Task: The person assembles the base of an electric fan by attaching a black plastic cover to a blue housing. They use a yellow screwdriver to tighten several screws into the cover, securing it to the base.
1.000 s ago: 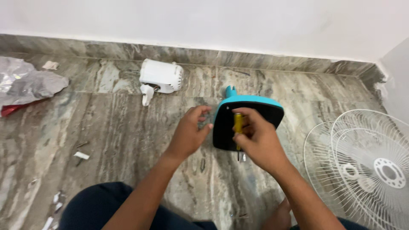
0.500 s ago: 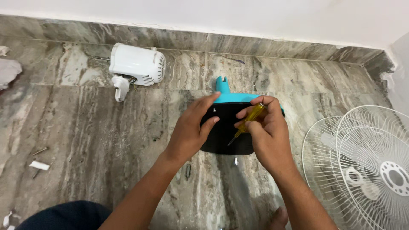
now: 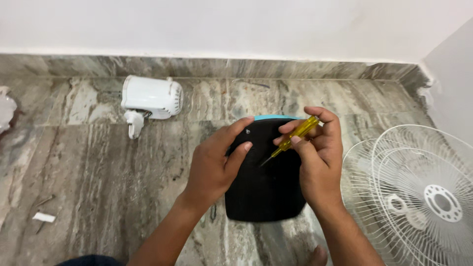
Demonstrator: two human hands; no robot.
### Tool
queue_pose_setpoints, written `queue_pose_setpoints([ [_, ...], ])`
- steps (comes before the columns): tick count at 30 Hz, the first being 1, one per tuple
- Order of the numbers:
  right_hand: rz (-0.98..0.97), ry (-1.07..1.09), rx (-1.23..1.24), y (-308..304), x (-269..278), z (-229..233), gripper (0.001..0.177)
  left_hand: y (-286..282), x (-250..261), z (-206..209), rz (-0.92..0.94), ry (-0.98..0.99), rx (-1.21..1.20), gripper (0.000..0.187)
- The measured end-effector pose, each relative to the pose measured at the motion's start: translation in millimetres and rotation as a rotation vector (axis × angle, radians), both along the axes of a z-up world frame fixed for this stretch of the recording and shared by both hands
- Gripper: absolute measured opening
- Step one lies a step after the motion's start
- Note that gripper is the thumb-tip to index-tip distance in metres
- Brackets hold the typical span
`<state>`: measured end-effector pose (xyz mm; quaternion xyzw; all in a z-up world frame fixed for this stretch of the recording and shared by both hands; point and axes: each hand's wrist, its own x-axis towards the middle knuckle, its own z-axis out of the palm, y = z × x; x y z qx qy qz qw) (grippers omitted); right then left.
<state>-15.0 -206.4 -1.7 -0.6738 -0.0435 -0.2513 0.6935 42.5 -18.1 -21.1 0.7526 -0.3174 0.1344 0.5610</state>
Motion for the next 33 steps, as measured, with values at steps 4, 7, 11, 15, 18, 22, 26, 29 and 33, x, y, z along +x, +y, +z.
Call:
queue_pose_setpoints([
  [4,-0.057,-0.104,0.137,1,-2,16,0.054,-5,-8,25,-0.029,0.17,-0.07,0.038],
  [7,-0.075,-0.136,0.148,3,-1,24,0.053,-10,-13,36,-0.018,0.33,-0.081,0.041],
  [11,-0.099,-0.168,0.1,9,6,29,0.052,-11,-16,43,0.086,0.408,0.059,0.044],
  [15,-0.125,-0.199,0.064,14,12,35,0.051,-8,-17,46,0.099,0.459,0.028,0.044],
  [18,-0.116,-0.304,0.014,17,19,36,0.052,-10,-19,44,0.104,0.428,-0.028,0.043],
  [22,-0.151,-0.4,-0.223,29,27,26,0.044,-7,-15,43,0.132,0.506,0.026,0.043],
  [26,-0.11,-0.438,-0.31,32,35,16,0.043,-6,-11,42,0.136,0.478,-0.018,0.042],
  [29,-0.092,-0.426,-0.324,32,32,11,0.043,-4,-10,40,0.137,0.578,0.04,0.042],
  [33,-0.102,-0.42,-0.324,31,34,11,0.043,-6,-10,39,0.117,0.439,-0.037,0.04],
])
